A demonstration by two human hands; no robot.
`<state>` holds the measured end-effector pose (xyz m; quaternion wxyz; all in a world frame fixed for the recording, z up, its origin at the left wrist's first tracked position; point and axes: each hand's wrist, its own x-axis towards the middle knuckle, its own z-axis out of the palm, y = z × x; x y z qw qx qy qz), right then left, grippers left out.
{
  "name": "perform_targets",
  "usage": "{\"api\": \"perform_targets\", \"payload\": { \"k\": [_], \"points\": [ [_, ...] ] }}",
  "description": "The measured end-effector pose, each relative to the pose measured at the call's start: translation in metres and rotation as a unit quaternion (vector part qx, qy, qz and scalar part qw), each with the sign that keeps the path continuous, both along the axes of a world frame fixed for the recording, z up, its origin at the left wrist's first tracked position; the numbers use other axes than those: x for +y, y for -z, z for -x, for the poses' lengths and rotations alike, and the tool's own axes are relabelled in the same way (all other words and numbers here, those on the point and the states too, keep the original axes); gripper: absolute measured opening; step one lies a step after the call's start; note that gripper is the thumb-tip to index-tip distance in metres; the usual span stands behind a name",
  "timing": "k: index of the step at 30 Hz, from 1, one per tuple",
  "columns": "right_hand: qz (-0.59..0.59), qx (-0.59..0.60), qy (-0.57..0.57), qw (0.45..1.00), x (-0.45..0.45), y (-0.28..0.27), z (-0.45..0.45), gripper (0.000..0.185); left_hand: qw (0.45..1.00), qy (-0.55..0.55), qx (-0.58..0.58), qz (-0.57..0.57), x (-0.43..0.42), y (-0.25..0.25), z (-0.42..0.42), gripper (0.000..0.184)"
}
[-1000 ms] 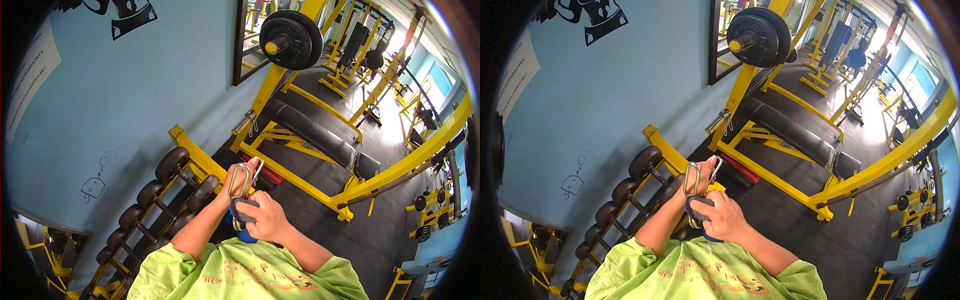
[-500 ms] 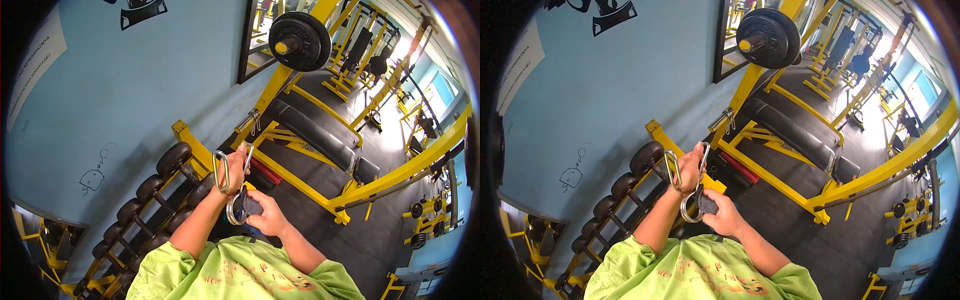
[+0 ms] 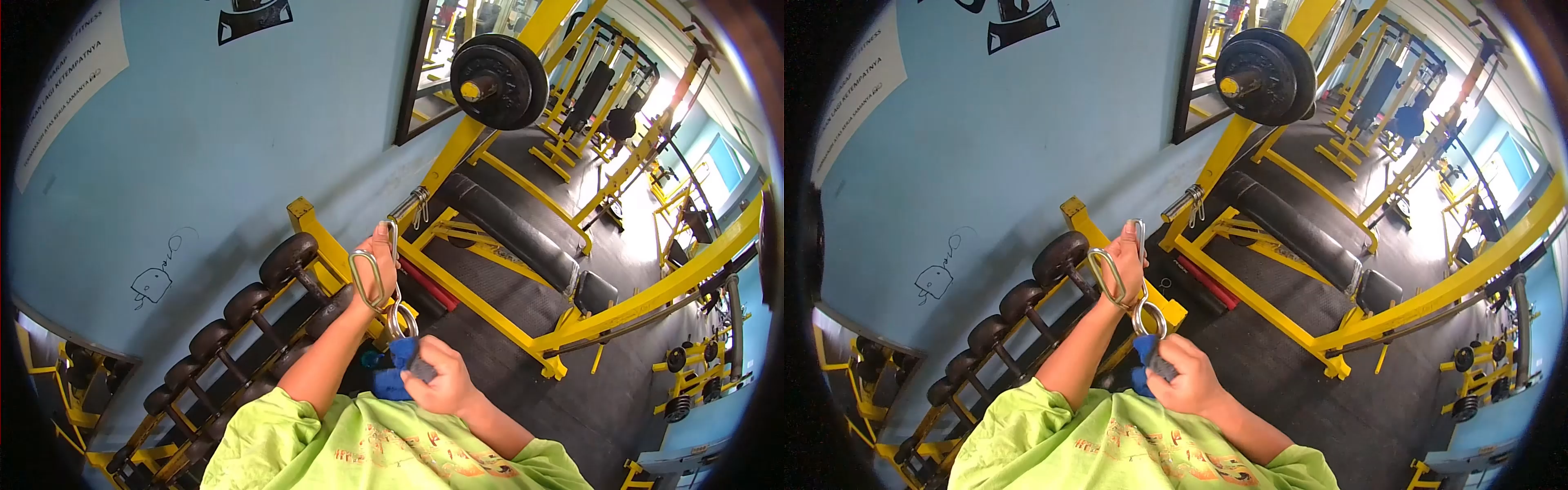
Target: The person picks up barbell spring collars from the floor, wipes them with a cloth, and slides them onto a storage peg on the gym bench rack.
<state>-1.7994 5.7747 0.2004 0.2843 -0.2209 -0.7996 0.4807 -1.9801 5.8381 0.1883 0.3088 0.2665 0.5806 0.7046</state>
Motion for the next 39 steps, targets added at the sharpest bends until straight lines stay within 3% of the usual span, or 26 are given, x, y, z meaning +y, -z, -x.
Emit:
{"api": "perform_targets", "payload": {
  "k": [1, 5, 7, 10, 11, 15, 21, 24, 25, 27, 28, 29, 31, 32, 36, 38, 39],
  "points": [
    [-0.239, -0.060, 0.028, 0.969, 0.003, -0.002, 0.002, 0.023, 1.000, 0.003, -0.001, -0.001, 0.002, 0.002, -0.003, 0.050],
    [-0.248, -0.119, 0.096, 0.957, -0.006, -0.014, 0.005, 0.021, 0.999, 0.007, 0.026, -0.045, 0.005, 0.009, -0.006, 0.052],
    [-0.206, -0.131, 0.078, 0.967, -0.002, -0.017, 0.000, 0.020, 0.997, 0.012, 0.070, -0.021, 0.001, 0.006, -0.009, 0.051],
    [0.000, -0.058, 0.004, 0.998, 0.008, -0.019, 0.004, 0.024, 0.995, 0.020, 0.102, -0.012, 0.000, 0.012, -0.006, 0.050],
    [-0.001, -0.058, 0.004, 0.998, 0.013, -0.020, 0.006, 0.024, 0.994, 0.029, 0.101, -0.012, -0.001, 0.011, -0.005, 0.048],
    [-0.105, -0.024, 0.228, 0.968, 0.055, 0.016, -0.009, 0.019, 0.991, 0.098, 0.066, 0.057, -0.024, 0.000, -0.009, 0.053],
    [-0.085, 0.035, 0.151, 0.984, 0.062, 0.016, -0.018, 0.020, 0.940, 0.245, 0.157, 0.179, -0.034, 0.011, 0.001, 0.055],
    [-0.165, 0.007, 0.216, 0.962, 0.061, 0.022, -0.011, 0.021, 0.886, 0.294, 0.234, 0.272, -0.033, 0.025, 0.001, 0.055],
    [-0.162, 0.009, 0.218, 0.962, 0.060, 0.021, -0.010, 0.021, 0.884, 0.295, 0.236, 0.274, -0.033, 0.036, 0.002, 0.055],
    [-0.094, -0.058, 0.251, 0.962, 0.058, 0.017, -0.007, 0.036, 0.826, 0.311, 0.358, 0.305, -0.029, 0.049, 0.004, 0.054],
    [-0.112, -0.079, 0.224, 0.965, 0.059, 0.017, -0.009, 0.058, 0.782, 0.351, 0.394, 0.331, -0.028, 0.046, 0.004, 0.047],
    [-0.110, -0.077, 0.226, 0.965, 0.058, 0.012, -0.011, 0.058, 0.780, 0.352, 0.397, 0.331, -0.024, 0.065, 0.008, 0.047],
    [-0.223, -0.172, 0.071, 0.957, 0.055, -0.003, -0.012, 0.061, 0.746, 0.390, 0.417, 0.343, -0.017, 0.076, 0.013, 0.050],
    [-0.194, -0.233, 0.026, 0.952, 0.054, -0.005, -0.012, 0.057, 0.693, 0.415, 0.407, 0.426, -0.012, 0.079, 0.014, 0.045],
    [-0.268, -0.276, 0.023, 0.923, 0.065, 0.021, 0.002, 0.044, 0.631, 0.451, 0.471, 0.420, 0.017, 0.119, 0.018, 0.034],
    [-0.262, -0.294, 0.030, 0.918, 0.080, 0.041, 0.005, 0.040, 0.521, 0.542, 0.497, 0.434, 0.039, 0.130, 0.016, 0.028],
    [-0.258, -0.309, 0.032, 0.915, 0.088, 0.050, 0.006, 0.038, 0.521, 0.544, 0.495, 0.433, 0.048, 0.125, 0.013, 0.028]
  ]
}}
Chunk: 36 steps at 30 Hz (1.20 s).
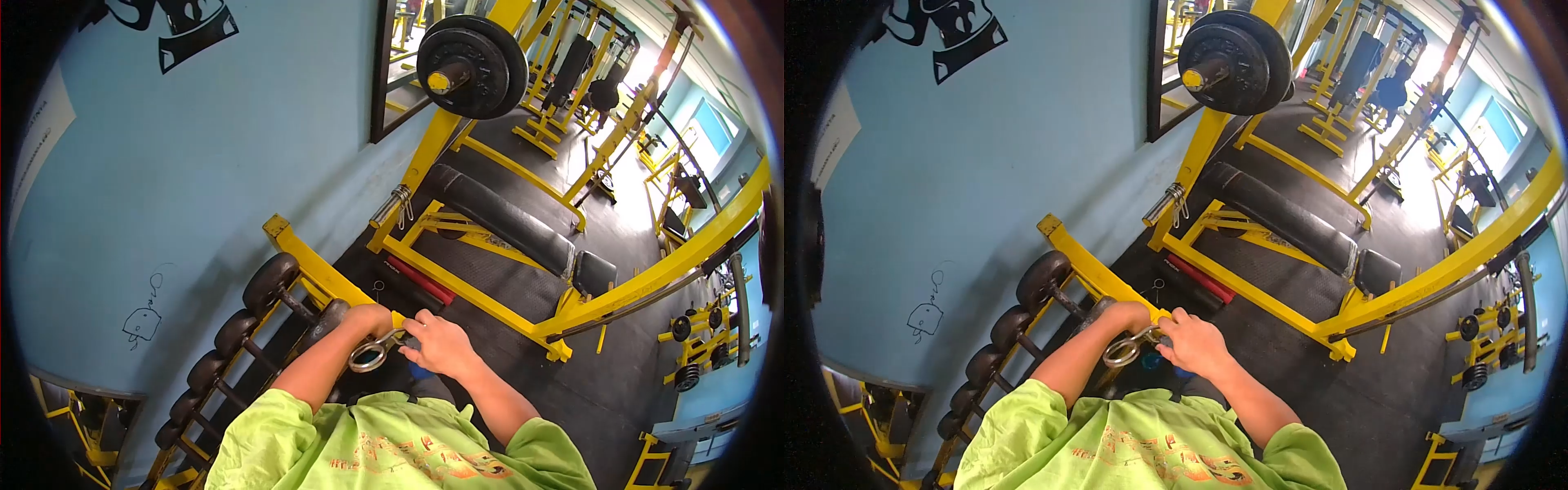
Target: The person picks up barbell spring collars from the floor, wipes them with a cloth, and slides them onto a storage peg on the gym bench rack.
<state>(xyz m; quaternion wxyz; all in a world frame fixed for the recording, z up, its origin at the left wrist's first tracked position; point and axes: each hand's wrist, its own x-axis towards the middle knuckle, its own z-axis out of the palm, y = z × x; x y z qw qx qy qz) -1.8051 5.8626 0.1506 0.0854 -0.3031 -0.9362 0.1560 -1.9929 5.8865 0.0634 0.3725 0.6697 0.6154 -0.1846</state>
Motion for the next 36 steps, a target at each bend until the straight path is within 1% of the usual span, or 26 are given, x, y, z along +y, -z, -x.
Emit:
{"api": "perform_targets", "payload": {
  "k": [2, 3, 4, 6, 7, 8, 9, 10, 11, 12, 14, 16, 18, 19, 20, 22, 23, 24, 26, 27, 28, 30, 31, 33, 34, 36],
  "points": [
    [0.002, -0.007, 0.000, 1.000, 0.015, 0.012, -0.001, 0.035, 0.997, -0.021, 0.038, 0.056, 0.019, -0.009, -0.007, 0.029],
    [0.027, -0.012, 0.002, 1.000, 0.024, 0.017, -0.002, 0.035, 0.999, -0.021, 0.035, 0.015, 0.022, -0.014, -0.008, 0.028],
    [0.053, -0.018, 0.001, 0.998, 0.035, 0.022, -0.003, 0.034, 0.999, -0.029, 0.031, 0.017, 0.037, 0.003, -0.005, 0.028],
    [0.049, 0.004, -0.001, 0.999, 0.059, 0.037, -0.004, 0.033, 0.996, 0.070, -0.046, -0.005, 0.069, 0.051, 0.006, 0.029],
    [0.043, 0.031, 0.008, 0.999, 0.073, 0.044, -0.005, 0.032, 0.995, 0.037, -0.091, 0.004, 0.074, 0.019, 0.011, 0.055],
    [0.045, 0.029, -0.004, 0.999, 0.086, 0.049, -0.007, 0.032, 0.995, 0.024, -0.093, 0.004, 0.075, 0.000, 0.015, 0.055],
    [0.054, 0.033, 0.018, 0.998, 0.101, 0.050, -0.009, 0.032, 0.974, -0.139, -0.169, 0.056, 0.077, -0.017, 0.022, 0.060],
    [0.060, 0.041, 0.041, 0.997, 0.119, 0.052, -0.009, 0.031, 0.920, -0.295, -0.238, 0.100, 0.083, -0.037, 0.029, 0.066],
    [0.072, 0.069, 0.045, 0.994, 0.138, 0.063, -0.010, 0.032, 0.894, -0.339, -0.288, 0.057, 0.083, -0.052, 0.032, 0.068],
    [0.073, 0.077, 0.036, 0.994, 0.156, 0.061, -0.007, 0.032, 0.865, -0.356, -0.346, 0.069, 0.089, -0.044, 0.038, 0.066],
    [0.159, 0.093, 0.090, 0.979, 0.182, 0.057, -0.002, 0.032, 0.837, -0.368, -0.405, 0.012, 0.099, -0.037, 0.039, 0.061],
    [0.169, 0.117, 0.087, 0.975, 0.202, 0.048, 0.006, 0.030, 0.826, -0.385, -0.412, -0.016, 0.105, -0.062, 0.036, 0.057],
    [0.145, 0.189, 0.055, 0.970, 0.219, 0.036, 0.017, 0.029, 0.753, -0.382, -0.506, -0.177, 0.109, -0.080, 0.032, 0.055],
    [0.175, 0.186, 0.064, 0.965, 0.226, 0.026, 0.023, 0.030, 0.753, -0.359, -0.513, -0.205, 0.110, -0.086, 0.036, 0.055],
    [0.176, 0.180, 0.057, 0.966, 0.235, 0.024, 0.029, 0.030, 0.748, -0.366, -0.514, -0.207, 0.114, -0.082, 0.033, 0.055],
    [0.221, 0.221, 0.065, 0.948, 0.254, 0.019, 0.046, 0.032, 0.711, -0.325, -0.520, -0.344, 0.123, -0.075, 0.032, 0.058],
    [0.237, 0.162, 0.080, 0.955, 0.264, 0.018, 0.053, 0.033, 0.733, -0.367, -0.459, -0.342, 0.124, -0.061, 0.032, 0.064],
    [0.237, 0.159, 0.066, 0.956, 0.270, 0.026, 0.060, 0.033, 0.727, -0.377, -0.455, -0.349, 0.125, -0.053, 0.031, 0.064],
    [0.238, 0.123, 0.004, 0.963, 0.283, 0.054, 0.074, 0.033, 0.765, -0.463, -0.329, -0.303, 0.127, -0.037, 0.030, 0.075],
    [0.265, 0.060, 0.011, 0.962, 0.285, 0.067, 0.080, 0.035, 0.739, -0.462, -0.387, -0.300, 0.130, -0.014, 0.036, 0.084],
    [0.267, 0.046, 0.002, 0.962, 0.285, 0.086, 0.087, 0.035, 0.730, -0.475, -0.390, -0.299, 0.130, 0.016, 0.038, 0.084],
    [0.319, -0.054, 0.024, 0.946, 0.287, 0.129, 0.099, 0.040, 0.732, -0.555, -0.283, -0.276, 0.130, 0.064, 0.036, 0.089],
    [0.318, -0.073, 0.013, 0.945, 0.290, 0.155, 0.104, 0.040, 0.745, -0.569, -0.252, -0.241, 0.127, 0.041, 0.036, 0.095],
    [0.307, -0.069, 0.079, 0.946, 0.296, 0.200, 0.113, 0.046, 0.729, -0.588, -0.250, -0.245, 0.134, 0.061, 0.040, 0.095],
    [0.308, -0.084, 0.070, 0.945, 0.298, 0.205, 0.120, 0.046, 0.729, -0.588, -0.241, -0.254, 0.137, 0.070, 0.043, 0.095],
    [0.314, -0.100, 0.109, 0.938, 0.305, 0.218, 0.135, 0.053, 0.726, -0.597, -0.242, -0.244, 0.149, 0.090, 0.054, 0.094]
  ]
}}
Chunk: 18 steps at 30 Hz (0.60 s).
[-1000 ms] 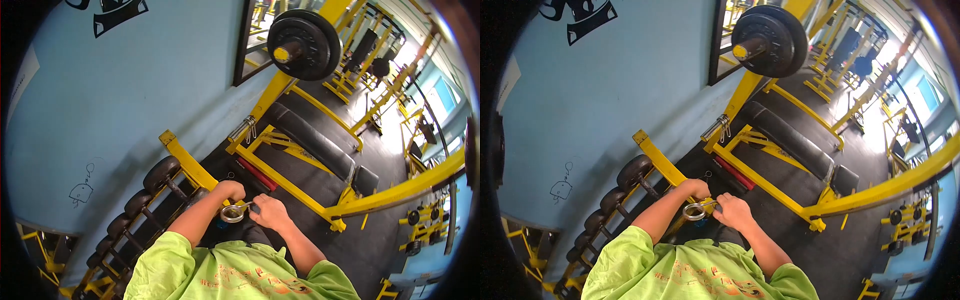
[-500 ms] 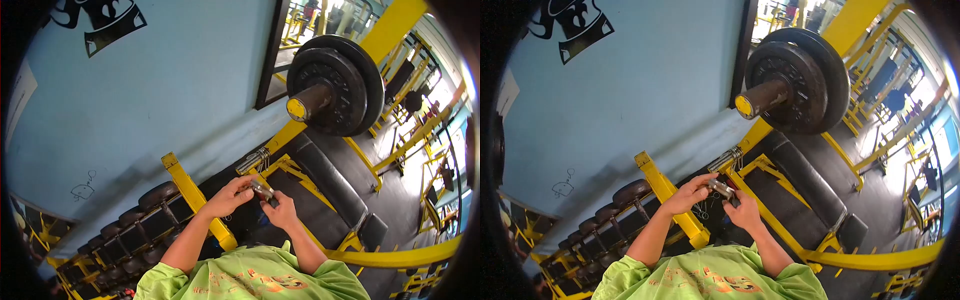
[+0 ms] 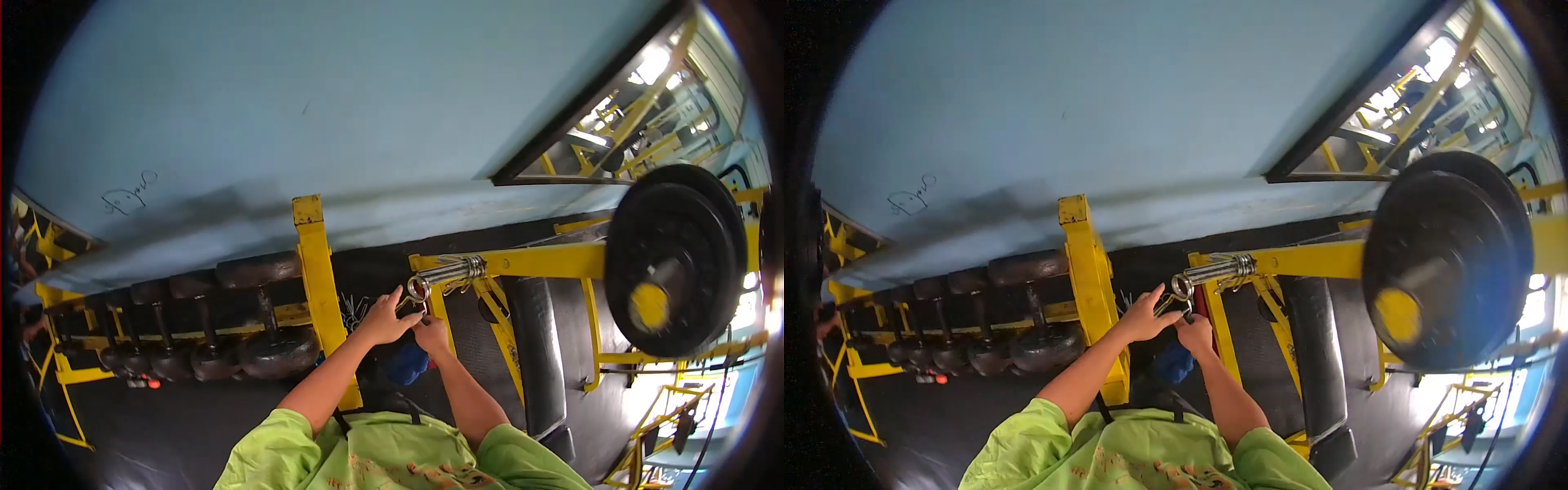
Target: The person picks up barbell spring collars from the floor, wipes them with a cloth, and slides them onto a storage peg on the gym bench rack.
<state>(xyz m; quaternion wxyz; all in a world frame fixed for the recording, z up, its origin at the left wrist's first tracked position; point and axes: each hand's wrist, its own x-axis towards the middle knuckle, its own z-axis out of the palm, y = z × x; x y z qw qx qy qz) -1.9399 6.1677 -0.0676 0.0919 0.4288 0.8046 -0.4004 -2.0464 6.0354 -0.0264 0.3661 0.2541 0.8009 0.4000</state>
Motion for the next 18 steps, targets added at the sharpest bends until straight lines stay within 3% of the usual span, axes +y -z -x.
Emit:
{"api": "perform_targets", "payload": {
  "k": [3, 8, 13, 16, 18],
  "points": [
    [-0.024, 0.018, 0.032, 0.999, 0.010, 0.053, 0.004, 0.052, 0.998, -0.026, 0.022, -0.057, 0.022, 0.038, 0.012, 0.087],
    [-0.069, 0.057, 0.059, 0.994, 0.015, 0.090, 0.015, 0.047, 0.992, -0.064, 0.039, -0.104, 0.049, 0.075, 0.018, 0.082],
    [-0.098, 0.072, 0.098, 0.988, 0.024, 0.104, 0.024, 0.030, 0.991, -0.061, 0.038, -0.114, 0.069, 0.091, 0.017, 0.078],
    [-0.091, 0.154, 0.145, 0.973, 0.041, 0.103, 0.025, 0.035, 0.992, -0.051, 0.027, -0.115, 0.077, 0.090, 0.012, 0.077],
    [-0.074, 0.161, 0.187, 0.966, 0.057, 0.108, 0.024, 0.034, 0.987, -0.052, 0.086, -0.123, 0.081, 0.090, 0.005, 0.081]
  ]
}}
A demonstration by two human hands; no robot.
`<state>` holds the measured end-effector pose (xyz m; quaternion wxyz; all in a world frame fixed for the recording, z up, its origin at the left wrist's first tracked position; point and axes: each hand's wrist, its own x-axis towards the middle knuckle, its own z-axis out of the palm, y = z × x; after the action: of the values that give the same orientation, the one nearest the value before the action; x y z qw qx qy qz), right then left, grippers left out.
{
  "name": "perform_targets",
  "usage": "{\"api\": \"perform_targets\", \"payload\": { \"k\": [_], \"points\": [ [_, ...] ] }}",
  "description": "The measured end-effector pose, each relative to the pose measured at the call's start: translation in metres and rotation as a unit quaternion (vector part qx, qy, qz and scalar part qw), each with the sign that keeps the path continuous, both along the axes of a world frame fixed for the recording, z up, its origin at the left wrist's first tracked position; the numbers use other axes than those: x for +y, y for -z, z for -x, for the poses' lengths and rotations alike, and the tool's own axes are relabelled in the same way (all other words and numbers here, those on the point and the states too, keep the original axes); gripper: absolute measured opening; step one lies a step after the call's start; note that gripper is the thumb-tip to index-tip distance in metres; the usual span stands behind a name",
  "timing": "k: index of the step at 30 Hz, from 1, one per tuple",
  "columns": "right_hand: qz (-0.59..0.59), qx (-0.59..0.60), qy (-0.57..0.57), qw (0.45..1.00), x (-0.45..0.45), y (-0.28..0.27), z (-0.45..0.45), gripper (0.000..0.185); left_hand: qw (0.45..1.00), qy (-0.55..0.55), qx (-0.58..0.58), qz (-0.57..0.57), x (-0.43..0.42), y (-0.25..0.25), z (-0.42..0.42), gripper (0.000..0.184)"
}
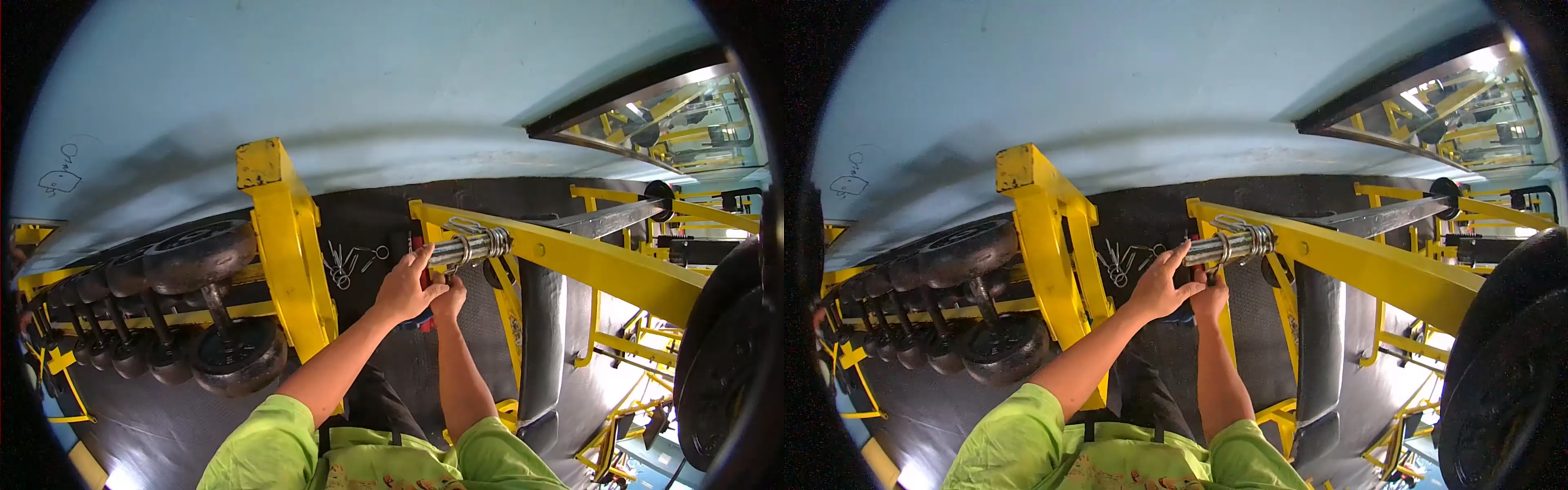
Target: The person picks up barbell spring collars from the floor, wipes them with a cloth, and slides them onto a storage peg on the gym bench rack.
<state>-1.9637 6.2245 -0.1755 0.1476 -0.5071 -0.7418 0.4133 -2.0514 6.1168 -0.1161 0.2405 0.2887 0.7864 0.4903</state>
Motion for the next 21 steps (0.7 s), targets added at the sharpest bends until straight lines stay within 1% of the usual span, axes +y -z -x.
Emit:
{"api": "perform_targets", "payload": {
  "k": [1, 3, 4, 6, 7, 9, 10, 11, 12, 14, 15, 16, 18, 19, 20, 21],
  "points": [
    [-0.013, -0.025, 0.009, 1.000, 0.015, 0.012, -0.005, 0.033, 1.000, 0.018, -0.009, 0.024, 0.000, -0.005, -0.003, 0.087],
    [-0.058, -0.050, 0.029, 0.997, 0.040, 0.033, -0.009, 0.032, 0.999, 0.025, -0.017, 0.023, -0.004, -0.010, -0.013, 0.088],
    [-0.057, -0.051, 0.030, 0.997, 0.049, 0.032, -0.011, 0.032, 0.999, 0.029, -0.023, 0.023, -0.007, -0.013, -0.019, 0.089],
    [-0.022, -0.070, 0.005, 0.997, 0.061, 0.030, -0.012, 0.041, 0.999, 0.031, -0.030, 0.027, -0.012, -0.015, -0.028, 0.090],
    [-0.057, -0.075, 0.007, 0.996, 0.061, 0.031, -0.011, 0.044, 0.999, 0.033, -0.024, 0.030, -0.015, -0.015, -0.033, 0.090],
    [-0.047, -0.072, 0.007, 0.996, 0.062, 0.032, -0.011, 0.046, 0.999, 0.034, -0.017, 0.035, -0.022, -0.016, -0.039, 0.089],
    [-0.039, -0.070, 0.007, 0.997, 0.057, 0.021, -0.007, 0.049, 0.997, 0.047, -0.031, 0.060, -0.026, -0.017, -0.043, 0.089],
    [-0.023, -0.088, -0.001, 0.996, 0.052, 0.007, -0.008, 0.056, 0.994, 0.060, -0.044, 0.085, -0.030, -0.019, -0.046, 0.089],
    [-0.021, -0.088, 0.000, 0.996, 0.046, 0.017, -0.016, 0.056, 0.993, 0.061, -0.044, 0.087, -0.034, -0.022, -0.048, 0.089],
    [-0.209, -0.113, 0.042, 0.970, 0.035, 0.043, -0.038, 0.055, 0.989, 0.069, -0.076, 0.107, -0.043, -0.032, -0.053, 0.086],
    [-0.068, -0.100, 0.037, 0.992, 0.017, -0.004, -0.037, 0.057, 0.989, 0.069, -0.073, 0.106, -0.049, -0.034, -0.056, 0.086],
    [-0.070, -0.095, 0.038, 0.992, 0.005, -0.025, -0.042, 0.057, 0.987, 0.081, -0.082, 0.110, -0.056, -0.036, -0.061, 0.085],
    [0.132, -0.119, 0.015, 0.984, -0.020, -0.057, -0.061, 0.064, 0.986, 0.095, -0.084, 0.113, -0.070, -0.042, -0.073, 0.083],
    [0.129, -0.111, 0.017, 0.985, -0.033, -0.072, -0.071, 0.064, 0.982, 0.116, -0.089, 0.120, -0.078, -0.047, -0.079, 0.083],
    [0.159, -0.083, 0.024, 0.984, -0.048, -0.086, -0.081, 0.064, 0.978, 0.139, -0.092, 0.128, -0.087, -0.053, -0.085, 0.083],
    [0.188, -0.052, 0.032, 0.980, -0.062, -0.101, -0.086, 0.063, 0.981, 0.141, -0.081, 0.109, -0.095, -0.061, -0.091, 0.084]
  ]
}}
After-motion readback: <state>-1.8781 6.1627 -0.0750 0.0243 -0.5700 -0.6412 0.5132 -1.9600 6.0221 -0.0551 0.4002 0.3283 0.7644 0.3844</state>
